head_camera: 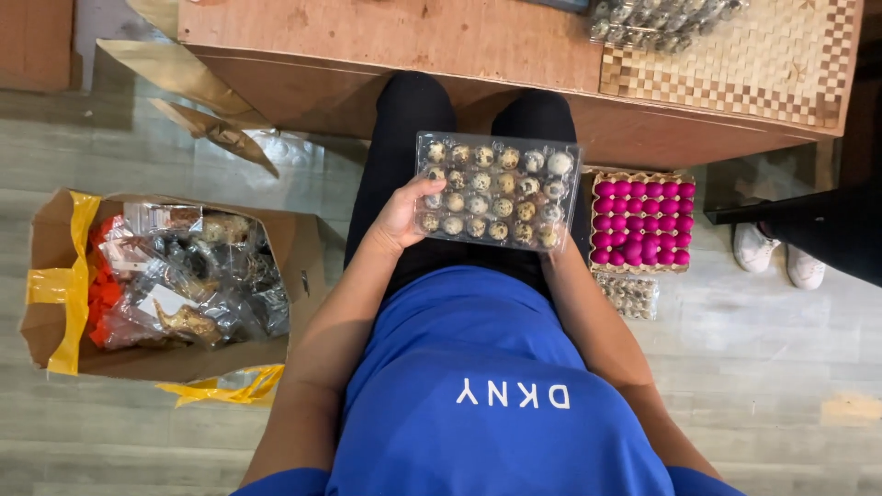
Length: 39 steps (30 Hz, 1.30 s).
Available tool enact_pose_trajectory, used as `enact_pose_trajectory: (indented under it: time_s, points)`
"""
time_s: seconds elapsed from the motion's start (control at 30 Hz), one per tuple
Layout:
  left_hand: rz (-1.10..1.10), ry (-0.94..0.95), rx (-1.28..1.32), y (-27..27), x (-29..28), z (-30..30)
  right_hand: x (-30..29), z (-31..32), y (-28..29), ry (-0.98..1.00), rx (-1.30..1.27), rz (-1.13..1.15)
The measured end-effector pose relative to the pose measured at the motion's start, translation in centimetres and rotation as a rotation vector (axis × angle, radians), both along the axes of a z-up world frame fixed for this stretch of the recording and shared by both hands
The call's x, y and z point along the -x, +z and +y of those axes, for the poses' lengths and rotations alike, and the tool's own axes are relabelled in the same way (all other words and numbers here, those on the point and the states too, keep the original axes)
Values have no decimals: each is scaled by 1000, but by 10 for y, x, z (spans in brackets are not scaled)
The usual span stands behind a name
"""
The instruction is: Using a cloth to wipe down the surface of a plastic egg carton containing quail eggs.
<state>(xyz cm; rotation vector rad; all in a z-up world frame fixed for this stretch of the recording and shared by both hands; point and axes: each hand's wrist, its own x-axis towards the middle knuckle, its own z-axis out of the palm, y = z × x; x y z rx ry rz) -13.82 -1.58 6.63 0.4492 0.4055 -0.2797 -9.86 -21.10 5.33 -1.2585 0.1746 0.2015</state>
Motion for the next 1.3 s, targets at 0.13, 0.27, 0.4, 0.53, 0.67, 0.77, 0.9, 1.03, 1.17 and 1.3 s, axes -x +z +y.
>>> enact_pose_trajectory:
  time_s: [0.13,0.27,0.4,0.53,0.67,0.77,0.9,1.03,1.17,1.3]
  points:
    - [36,45,13,-8,-8,-3,-28,-18,-12,-14,40,-74]
    - [68,75,-32,6,-11,-7,-123,-130,-97,-194,471,63]
    - [128,0,-121,5,-15,-14,-94,-123,18,-233,428,-339]
    - [104,23,-147,40,-22,-16,-77,-111,5,42,844,-572]
    - [170,61,-97,49,-22,-12,-47,-49,11,131,1023,-734]
    - [142,57,-49,28,-26,-12,-15,3,43,257,951,-860]
    - [119,57,5,-7,-29,-10,3,34,40,494,855,-1128]
    - [74,48,16,15,-28,-8,-61,11,-14,429,867,-1230]
    - [104,24,26,29,-26,-11,-70,6,36,328,1018,-1038]
    - [144,40,56,2,-33,-10,-3,27,66,465,844,-1080]
